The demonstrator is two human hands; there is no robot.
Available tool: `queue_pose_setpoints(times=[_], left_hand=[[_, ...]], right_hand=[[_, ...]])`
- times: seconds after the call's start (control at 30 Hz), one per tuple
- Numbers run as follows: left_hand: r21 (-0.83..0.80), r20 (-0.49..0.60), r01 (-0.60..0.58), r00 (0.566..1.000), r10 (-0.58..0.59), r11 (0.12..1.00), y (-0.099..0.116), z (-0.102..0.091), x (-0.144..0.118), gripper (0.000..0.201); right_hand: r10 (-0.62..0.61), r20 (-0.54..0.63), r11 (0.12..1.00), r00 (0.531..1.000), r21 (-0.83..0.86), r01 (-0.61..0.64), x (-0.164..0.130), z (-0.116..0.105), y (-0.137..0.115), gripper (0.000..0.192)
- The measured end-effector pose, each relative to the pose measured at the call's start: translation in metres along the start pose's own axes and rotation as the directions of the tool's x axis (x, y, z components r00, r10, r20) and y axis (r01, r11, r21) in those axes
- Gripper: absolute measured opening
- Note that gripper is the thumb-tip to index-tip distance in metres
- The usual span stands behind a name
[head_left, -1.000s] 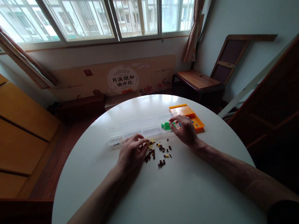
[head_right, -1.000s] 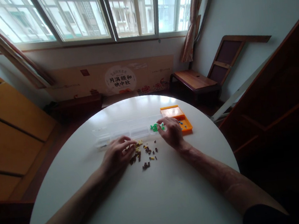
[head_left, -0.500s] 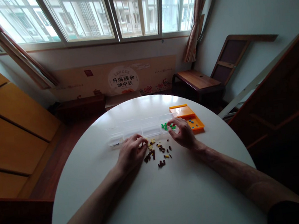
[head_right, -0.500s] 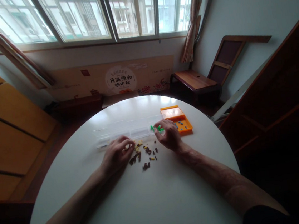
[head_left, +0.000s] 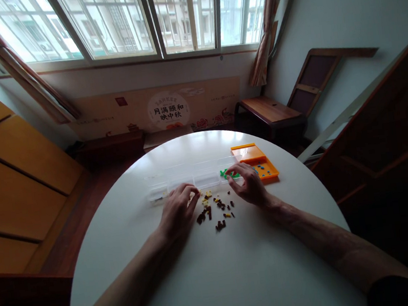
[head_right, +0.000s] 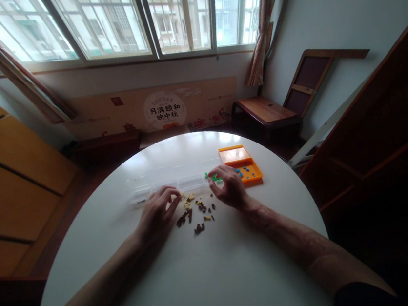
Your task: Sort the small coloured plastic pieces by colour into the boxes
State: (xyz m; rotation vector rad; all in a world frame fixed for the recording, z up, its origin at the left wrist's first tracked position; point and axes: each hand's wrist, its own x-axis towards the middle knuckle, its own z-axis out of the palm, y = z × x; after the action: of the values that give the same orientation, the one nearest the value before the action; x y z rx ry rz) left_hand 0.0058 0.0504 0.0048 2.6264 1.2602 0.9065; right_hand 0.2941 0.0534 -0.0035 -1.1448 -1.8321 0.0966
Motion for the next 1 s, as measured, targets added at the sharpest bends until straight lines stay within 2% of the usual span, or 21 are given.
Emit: queue_pose_setpoints(times=[0.13, 0.27, 0.33, 0.43, 0.67, 0.83, 0.9, 1.0], left_hand=[[-0.131, -0.024, 0.002, 1.000, -0.005, 0.991, 0.003, 0.002, -0.001, 0.018], [-0.233, -0.013, -0.040, 0.999, 0.038, 0.972, 0.007, 0.009, -0.004, 0.015], [-0.258, -0.013, -0.054, 0.999, 0.053, 0.965, 0.009, 0.011, -0.004, 0.015], [-0.287, -0.019, -0.075, 0.997, 0.073, 0.955, 0.012, 0.011, -0.004, 0.013], [-0.385, -0.001, -0.053, 0.998, 0.057, 0.921, 0.013, 0.009, -0.004, 0.014], [-0.347, -0.041, -0.078, 0.997, 0.068, 0.934, 0.014, 0.008, -0.002, 0.011], [-0.301, -0.041, -0.080, 0.997, 0.071, 0.950, 0.014, 0.006, -0.002, 0.009], [-0.192, -0.045, -0.076, 0.997, 0.069, 0.978, 0.008, 0.000, -0.001, 0.010]], right_hand=[[-0.184, 0.100, 0.980, 0.978, 0.102, 0.174, -0.002, 0.002, -0.007, 0.005], [-0.406, 0.235, 0.913, 0.883, 0.159, 0.377, -0.002, 0.007, -0.014, 0.008], [-0.471, 0.270, 0.882, 0.840, 0.180, 0.436, -0.002, 0.009, -0.014, 0.010], [-0.499, 0.278, 0.866, 0.820, 0.181, 0.466, -0.002, 0.012, -0.012, 0.008], [-0.493, 0.254, 0.870, 0.832, 0.157, 0.467, -0.003, 0.010, -0.010, 0.006], [-0.472, 0.258, 0.881, 0.843, 0.163, 0.443, -0.001, 0.007, -0.012, 0.007], [-0.402, 0.249, 0.915, 0.881, 0.137, 0.379, -0.001, 0.004, -0.011, 0.009], [-0.221, 0.151, 0.975, 0.963, 0.043, 0.217, 0.000, -0.001, -0.004, 0.012]])
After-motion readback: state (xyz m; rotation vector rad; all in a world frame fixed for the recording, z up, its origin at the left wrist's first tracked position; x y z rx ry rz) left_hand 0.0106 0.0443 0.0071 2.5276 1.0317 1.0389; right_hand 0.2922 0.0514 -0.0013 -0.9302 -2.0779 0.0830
